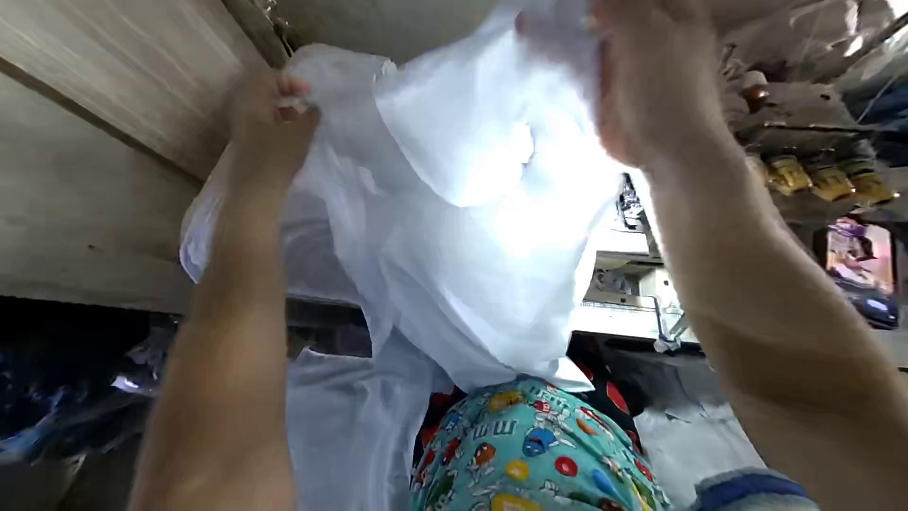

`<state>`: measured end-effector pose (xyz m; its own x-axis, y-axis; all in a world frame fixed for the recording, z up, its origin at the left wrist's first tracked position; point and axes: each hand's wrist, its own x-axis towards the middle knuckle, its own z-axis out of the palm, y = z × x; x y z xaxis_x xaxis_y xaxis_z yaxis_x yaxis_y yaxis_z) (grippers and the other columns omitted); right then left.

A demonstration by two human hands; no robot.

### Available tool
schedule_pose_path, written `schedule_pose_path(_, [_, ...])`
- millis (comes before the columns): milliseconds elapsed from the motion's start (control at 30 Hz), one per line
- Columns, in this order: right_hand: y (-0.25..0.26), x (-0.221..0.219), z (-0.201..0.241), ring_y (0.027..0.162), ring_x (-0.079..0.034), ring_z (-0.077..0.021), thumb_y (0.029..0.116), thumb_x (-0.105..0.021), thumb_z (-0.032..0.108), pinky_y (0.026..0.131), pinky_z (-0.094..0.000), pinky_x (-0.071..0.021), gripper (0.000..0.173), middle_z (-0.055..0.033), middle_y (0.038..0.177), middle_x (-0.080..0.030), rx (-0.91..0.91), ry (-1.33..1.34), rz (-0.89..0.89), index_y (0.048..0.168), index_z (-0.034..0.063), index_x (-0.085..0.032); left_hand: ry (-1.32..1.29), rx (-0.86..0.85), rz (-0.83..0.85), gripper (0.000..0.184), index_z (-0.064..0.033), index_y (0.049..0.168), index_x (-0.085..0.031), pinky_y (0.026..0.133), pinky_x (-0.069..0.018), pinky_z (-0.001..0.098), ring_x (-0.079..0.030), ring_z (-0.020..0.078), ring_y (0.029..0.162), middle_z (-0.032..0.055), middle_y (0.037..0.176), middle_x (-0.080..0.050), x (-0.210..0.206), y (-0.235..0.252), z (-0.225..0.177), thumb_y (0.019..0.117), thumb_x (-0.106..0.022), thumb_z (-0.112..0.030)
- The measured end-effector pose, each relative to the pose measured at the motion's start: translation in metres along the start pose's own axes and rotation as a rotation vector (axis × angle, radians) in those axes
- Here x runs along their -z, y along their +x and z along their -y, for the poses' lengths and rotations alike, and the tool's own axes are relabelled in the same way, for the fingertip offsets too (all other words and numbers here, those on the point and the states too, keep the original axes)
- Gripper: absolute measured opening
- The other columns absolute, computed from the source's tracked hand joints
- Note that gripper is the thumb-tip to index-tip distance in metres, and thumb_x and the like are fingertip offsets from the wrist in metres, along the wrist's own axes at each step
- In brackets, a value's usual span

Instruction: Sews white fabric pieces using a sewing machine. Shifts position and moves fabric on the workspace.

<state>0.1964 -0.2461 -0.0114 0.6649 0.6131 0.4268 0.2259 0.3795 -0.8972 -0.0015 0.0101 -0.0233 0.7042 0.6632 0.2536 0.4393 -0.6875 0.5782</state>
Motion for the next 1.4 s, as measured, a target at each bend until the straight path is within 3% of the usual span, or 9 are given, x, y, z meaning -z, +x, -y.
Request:
schedule_pose_path(67, [-0.018, -0.006, -0.027, 0.118, -0.062, -0.0118, 0.1081, -0.043, 0.02, 0.095, -0.0309, -0.0559, 0.04, -0.0087, 0.14, -0.055, -0.109, -0.17, 0.179, 0.144, 0.0026, -0.043, 0.022, -0.088, 0.035, 0.047, 0.0093, 0.141, -0.048, 0.106, -0.0434, 0.0599, -0.051, 0.048, 0.13, 0.0354, 0.142, -0.049, -0.03, -0.02, 0.018, 0.0999, -0.06, -0.009])
schedule_pose_path(133, [-0.04, 0.0, -0.046, 0.124, -0.061, -0.0152, 0.1063, -0.048, 0.02, 0.098, -0.0315, -0.0549, 0.047, -0.0157, 0.151, -0.048, -0.096, -0.391, 0.295, 0.148, -0.0008, -0.042, -0.027, -0.21, 0.054, 0.038, 0.0079, 0.134, -0.056, 0.104, -0.046, 0.0561, -0.055, 0.0434, 0.127, 0.0308, 0.135, -0.057, -0.062, -0.057, 0.006, 0.0996, -0.06, -0.007])
schedule_pose_path(367, [-0.123, 0.024, -0.063, 0.054, -0.059, -0.0114, 0.1046, -0.052, 0.013, 0.049, -0.0301, -0.0535, 0.021, -0.0056, 0.079, -0.066, -0.247, -0.728, 0.408, 0.117, 0.0036, -0.066, -0.158, -0.844, 0.313, 0.02, -0.0106, 0.098, -0.077, 0.09, -0.0551, 0.0405, -0.071, 0.0234, 0.103, 0.0062, 0.102, -0.076, -0.169, -0.147, -0.023, 0.0974, -0.057, -0.006])
schedule_pose_path(533, [-0.19, 0.041, -0.103, 0.079, -0.069, -0.0267, 0.105, -0.054, 0.027, 0.076, -0.0485, -0.0558, 0.033, -0.0132, 0.092, -0.072, -0.481, -0.878, 0.463, 0.119, 0.0023, -0.069, -0.188, -0.766, 0.32, 0.017, -0.0067, 0.093, -0.074, 0.087, -0.0565, 0.0415, -0.071, 0.0254, 0.095, 0.0088, 0.094, -0.074, -0.186, -0.152, -0.02, 0.0904, -0.059, -0.001])
schedule_pose_path(667, [-0.219, 0.034, -0.127, 0.085, -0.069, -0.0342, 0.0975, -0.061, 0.034, 0.075, -0.053, -0.0552, 0.041, -0.0197, 0.099, -0.071, -0.389, -0.913, 0.327, 0.118, 0.0, -0.071, -0.074, -0.792, 0.304, 0.01, -0.007, 0.093, -0.073, 0.071, -0.0555, 0.0409, -0.07, 0.0267, 0.078, 0.009, 0.079, -0.07, -0.202, -0.165, -0.037, 0.0925, -0.063, -0.006])
schedule_pose_path(733, [-0.223, 0.031, -0.128, 0.084, -0.07, -0.0354, 0.0953, -0.067, 0.027, 0.072, -0.0518, -0.0569, 0.03, -0.0211, 0.097, -0.069, -0.329, -0.927, 0.344, 0.106, -0.0003, -0.073, 0.08, -0.702, 0.416, 0.016, -0.0057, 0.106, -0.074, 0.084, -0.0542, 0.0489, -0.072, 0.0322, 0.092, 0.0128, 0.088, -0.073, -0.206, -0.173, -0.041, 0.0932, -0.066, -0.011])
schedule_pose_path(967, [-0.227, 0.041, -0.118, 0.102, -0.063, -0.0094, 0.0978, -0.063, 0.028, 0.093, -0.0297, -0.0497, 0.025, -0.005, 0.101, -0.071, -0.315, -0.412, 0.383, 0.097, 0.0044, -0.071, -0.008, -0.681, 0.462, 0.011, -0.0123, 0.097, -0.076, 0.105, -0.0447, 0.0545, -0.067, 0.0284, 0.11, 0.0069, 0.095, -0.072, -0.181, -0.174, -0.028, 0.0959, -0.065, -0.015])
schedule_pose_path(1100, [-0.214, 0.036, -0.112, 0.087, -0.065, 0.0018, 0.0983, -0.063, 0.018, 0.08, -0.0186, -0.0556, 0.013, 0.0043, 0.096, -0.07, -0.422, -0.004, 0.385, 0.098, 0.0045, -0.064, -0.145, -0.672, 0.547, 0.022, -0.0109, 0.094, -0.073, 0.116, -0.031, 0.0567, -0.069, 0.0213, 0.109, 0.0033, 0.089, -0.073, -0.161, -0.176, -0.027, 0.1001, -0.061, -0.028])
schedule_pose_path(1400, [-0.178, 0.003, -0.142, 0.065, -0.063, -0.0089, 0.106, -0.051, 0.014, 0.06, -0.0247, -0.0539, 0.037, -0.0147, 0.104, -0.068, -0.666, -0.348, 0.305, 0.139, -0.0025, -0.051, -0.236, -0.729, 0.527, 0.026, -0.0143, 0.094, -0.075, 0.115, -0.0335, 0.0421, -0.068, 0.0118, 0.097, -0.0005, 0.086, -0.073, -0.129, -0.169, -0.014, 0.1035, -0.057, -0.031])
